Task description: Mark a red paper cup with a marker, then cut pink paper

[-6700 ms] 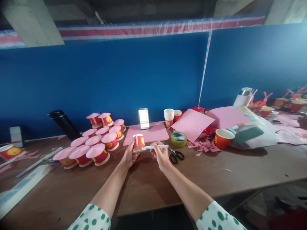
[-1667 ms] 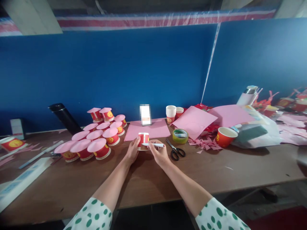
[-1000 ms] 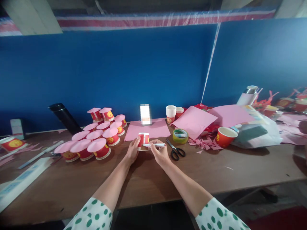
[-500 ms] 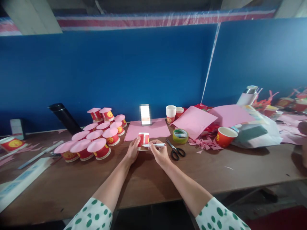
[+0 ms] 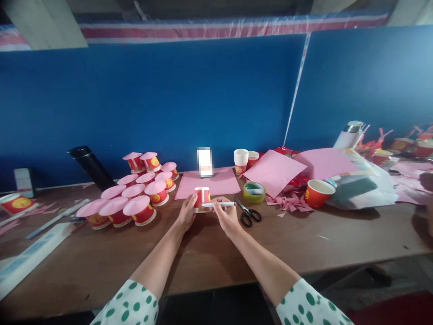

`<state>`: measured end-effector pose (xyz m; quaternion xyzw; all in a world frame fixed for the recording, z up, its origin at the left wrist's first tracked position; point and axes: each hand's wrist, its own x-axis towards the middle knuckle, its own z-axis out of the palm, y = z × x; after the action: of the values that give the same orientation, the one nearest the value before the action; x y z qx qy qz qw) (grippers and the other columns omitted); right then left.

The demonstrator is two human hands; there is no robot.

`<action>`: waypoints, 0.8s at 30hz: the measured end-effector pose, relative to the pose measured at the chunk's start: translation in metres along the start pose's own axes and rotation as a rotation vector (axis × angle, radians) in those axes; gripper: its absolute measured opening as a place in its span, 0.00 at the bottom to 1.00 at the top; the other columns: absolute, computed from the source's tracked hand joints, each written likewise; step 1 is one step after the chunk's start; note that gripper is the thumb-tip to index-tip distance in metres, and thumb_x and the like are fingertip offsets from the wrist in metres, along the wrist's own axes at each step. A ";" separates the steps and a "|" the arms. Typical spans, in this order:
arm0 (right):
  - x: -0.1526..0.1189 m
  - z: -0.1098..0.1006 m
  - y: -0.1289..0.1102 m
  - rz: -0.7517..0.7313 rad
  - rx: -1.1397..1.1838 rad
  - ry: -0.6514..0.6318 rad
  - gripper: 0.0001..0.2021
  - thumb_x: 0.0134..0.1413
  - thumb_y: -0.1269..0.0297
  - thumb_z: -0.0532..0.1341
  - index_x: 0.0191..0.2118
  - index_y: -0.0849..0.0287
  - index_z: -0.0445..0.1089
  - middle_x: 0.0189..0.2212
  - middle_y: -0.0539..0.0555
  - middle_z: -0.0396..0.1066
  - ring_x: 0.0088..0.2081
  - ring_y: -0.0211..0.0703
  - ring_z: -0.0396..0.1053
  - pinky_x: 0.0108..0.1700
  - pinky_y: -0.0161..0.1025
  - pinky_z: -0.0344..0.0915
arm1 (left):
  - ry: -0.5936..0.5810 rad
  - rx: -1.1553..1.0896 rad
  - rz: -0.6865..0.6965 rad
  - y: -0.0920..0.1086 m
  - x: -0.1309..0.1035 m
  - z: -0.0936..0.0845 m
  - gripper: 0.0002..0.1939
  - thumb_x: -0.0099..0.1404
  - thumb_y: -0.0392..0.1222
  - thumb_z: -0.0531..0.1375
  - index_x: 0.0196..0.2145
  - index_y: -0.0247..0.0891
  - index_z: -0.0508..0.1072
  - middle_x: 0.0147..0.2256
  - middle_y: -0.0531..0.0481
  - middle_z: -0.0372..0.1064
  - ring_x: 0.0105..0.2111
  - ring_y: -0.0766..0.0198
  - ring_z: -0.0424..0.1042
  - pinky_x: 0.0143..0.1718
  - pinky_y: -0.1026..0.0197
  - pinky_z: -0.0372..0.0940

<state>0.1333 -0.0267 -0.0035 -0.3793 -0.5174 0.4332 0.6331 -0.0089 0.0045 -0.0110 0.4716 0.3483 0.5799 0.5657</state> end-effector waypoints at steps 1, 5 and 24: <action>0.000 0.000 0.000 0.003 0.000 0.008 0.11 0.48 0.56 0.60 0.28 0.60 0.68 0.21 0.50 0.67 0.22 0.34 0.61 0.19 0.30 0.53 | 0.006 -0.007 0.001 0.000 0.000 0.000 0.18 0.58 0.53 0.55 0.36 0.35 0.69 0.29 0.48 0.69 0.27 0.64 0.68 0.32 0.62 0.62; 0.001 0.001 0.000 0.018 -0.011 0.041 0.12 0.47 0.56 0.61 0.27 0.60 0.68 0.19 0.49 0.66 0.20 0.33 0.60 0.19 0.30 0.53 | 0.044 0.007 0.008 -0.002 0.001 -0.001 0.18 0.57 0.53 0.56 0.36 0.34 0.69 0.31 0.47 0.70 0.28 0.64 0.68 0.33 0.62 0.62; 0.001 0.001 -0.001 0.022 -0.035 0.022 0.14 0.46 0.52 0.60 0.27 0.61 0.68 0.20 0.51 0.67 0.20 0.35 0.61 0.18 0.31 0.54 | 0.052 0.060 0.011 0.005 -0.001 0.003 0.20 0.57 0.55 0.55 0.36 0.34 0.70 0.29 0.47 0.70 0.27 0.63 0.68 0.32 0.61 0.62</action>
<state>0.1324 -0.0257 -0.0021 -0.4005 -0.5137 0.4268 0.6273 -0.0076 0.0021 -0.0056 0.4749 0.3774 0.5842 0.5392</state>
